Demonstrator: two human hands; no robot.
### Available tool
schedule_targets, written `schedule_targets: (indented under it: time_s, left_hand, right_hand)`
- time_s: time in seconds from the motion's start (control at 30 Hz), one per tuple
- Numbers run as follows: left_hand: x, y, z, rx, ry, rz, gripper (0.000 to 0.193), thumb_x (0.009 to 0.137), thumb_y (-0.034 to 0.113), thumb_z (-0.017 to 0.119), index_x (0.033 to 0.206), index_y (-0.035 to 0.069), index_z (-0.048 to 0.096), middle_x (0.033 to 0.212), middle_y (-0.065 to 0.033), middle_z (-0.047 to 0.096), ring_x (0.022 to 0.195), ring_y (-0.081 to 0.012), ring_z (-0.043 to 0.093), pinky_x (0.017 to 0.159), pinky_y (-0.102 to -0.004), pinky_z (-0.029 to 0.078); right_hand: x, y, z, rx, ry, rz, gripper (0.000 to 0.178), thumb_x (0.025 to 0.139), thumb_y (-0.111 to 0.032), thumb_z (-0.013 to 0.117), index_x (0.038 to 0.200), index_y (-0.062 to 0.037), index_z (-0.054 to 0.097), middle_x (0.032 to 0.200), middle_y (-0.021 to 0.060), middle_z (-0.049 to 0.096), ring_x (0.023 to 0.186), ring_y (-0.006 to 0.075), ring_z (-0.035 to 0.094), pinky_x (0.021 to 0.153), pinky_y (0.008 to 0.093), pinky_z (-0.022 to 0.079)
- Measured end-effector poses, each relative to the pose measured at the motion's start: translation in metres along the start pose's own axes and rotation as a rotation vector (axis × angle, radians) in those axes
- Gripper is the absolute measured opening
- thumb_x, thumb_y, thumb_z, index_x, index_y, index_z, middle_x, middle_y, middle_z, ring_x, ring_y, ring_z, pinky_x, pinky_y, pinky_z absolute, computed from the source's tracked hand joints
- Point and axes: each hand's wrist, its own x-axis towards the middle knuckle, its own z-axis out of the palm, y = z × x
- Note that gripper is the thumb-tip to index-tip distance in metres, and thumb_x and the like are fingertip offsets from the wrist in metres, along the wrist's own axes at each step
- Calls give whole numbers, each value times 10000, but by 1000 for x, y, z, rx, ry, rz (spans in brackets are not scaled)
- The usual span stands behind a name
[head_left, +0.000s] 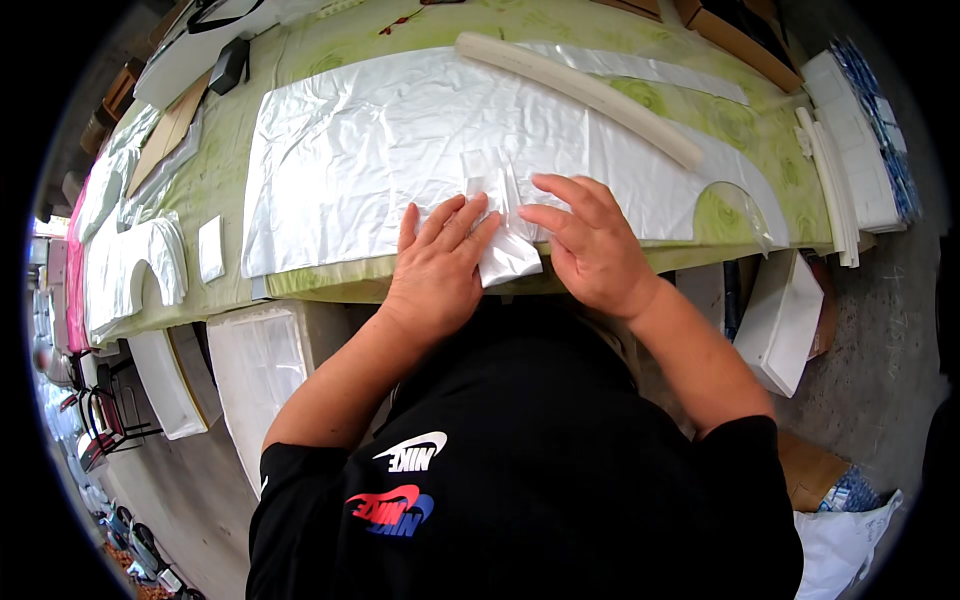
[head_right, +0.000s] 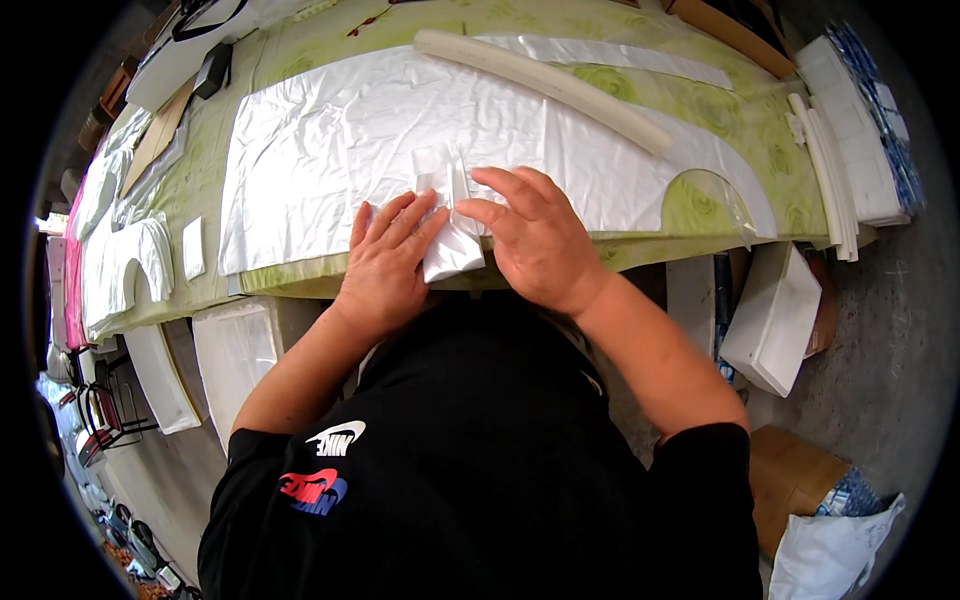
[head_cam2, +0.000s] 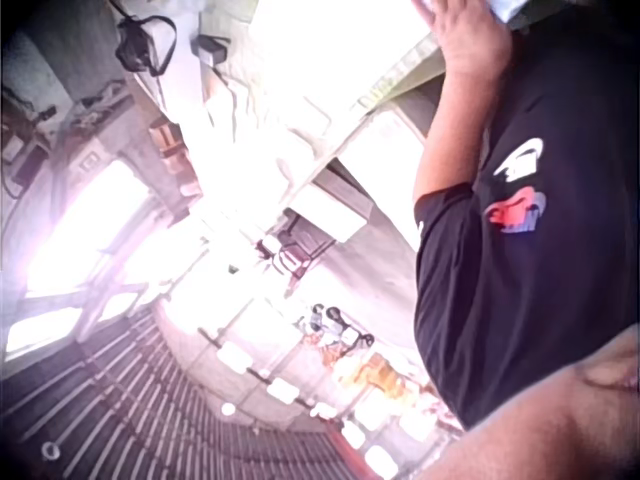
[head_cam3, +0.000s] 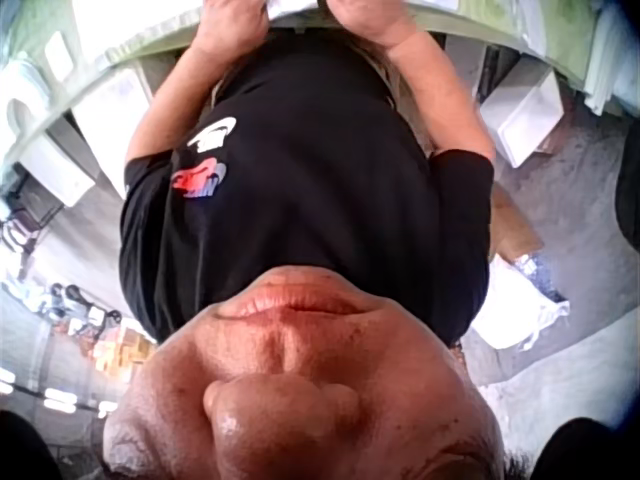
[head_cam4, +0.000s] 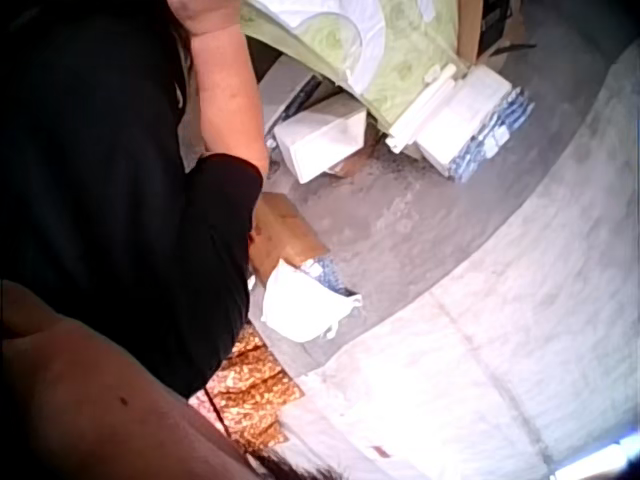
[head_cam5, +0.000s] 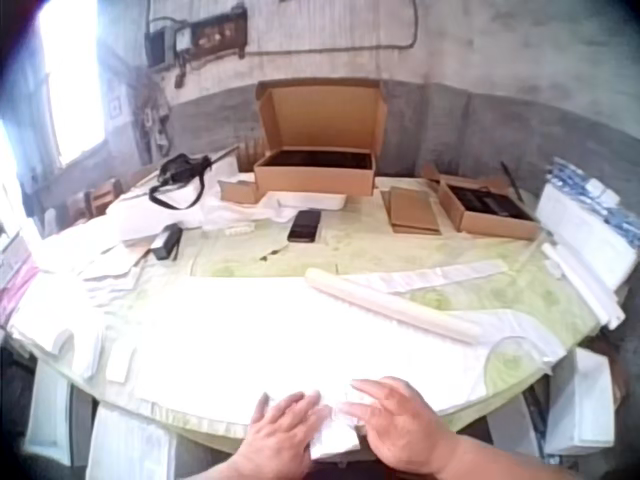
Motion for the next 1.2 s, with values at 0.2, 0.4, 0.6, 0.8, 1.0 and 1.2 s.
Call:
schedule_targets:
  time_s: [0.2, 0.4, 0.6, 0.8, 1.0, 1.2]
  left_hand:
    - [7, -5, -18, -27, -44, 30, 524, 863, 105, 632, 1386, 130, 626, 1508, -37, 552, 1409, -253, 480, 1189, -653, 267]
    - [5, -11, -15, -65, -42, 14, 545, 850, 92, 643, 1393, 136, 623, 1490, -16, 568, 1396, -231, 490, 1203, -628, 272]
    - [12, -12, -14, -157, 40, -46, 412, 852, 80, 662, 1258, 127, 704, 1379, -11, 660, 1288, -247, 573, 1155, -518, 351]
    - [24, -24, -18, -272, 87, -181, 161, 937, 234, 697, 991, 98, 762, 1196, -13, 718, 1125, -263, 629, 1035, -427, 414]
    - [27, -26, -16, -240, 97, -222, 160, 941, 216, 676, 971, 66, 723, 1116, -41, 687, 1061, -292, 615, 1001, -427, 422]
    - [32, -24, -16, -197, 93, -256, 145, 934, 197, 655, 926, 65, 712, 1132, -41, 668, 1059, -296, 597, 965, -431, 425]
  right_hand:
    - [20, 10, 1, 10, -222, -164, 505, 698, -19, 714, 1183, -159, 707, 1408, 39, 594, 1224, 352, 547, 1054, 475, 452]
    - [9, 25, 9, 71, -247, -63, 392, 707, -89, 757, 1091, -144, 698, 1257, 33, 681, 1219, 330, 560, 1074, 483, 427]
    - [9, 21, 14, 85, -230, -4, 351, 721, -108, 779, 1059, -122, 685, 1196, 43, 687, 1141, 319, 579, 1044, 460, 429]
    - [11, 23, 31, 22, -129, 160, 162, 830, -200, 765, 916, -79, 701, 997, 48, 663, 987, 298, 576, 928, 445, 438]
    - [20, 16, 38, -101, -170, 249, 215, 921, -281, 679, 870, -73, 708, 984, 56, 650, 975, 292, 565, 926, 441, 416]
    - [28, 13, 37, -164, -294, 371, 267, 970, -309, 630, 889, -70, 717, 1023, 82, 652, 1052, 309, 552, 979, 448, 397]
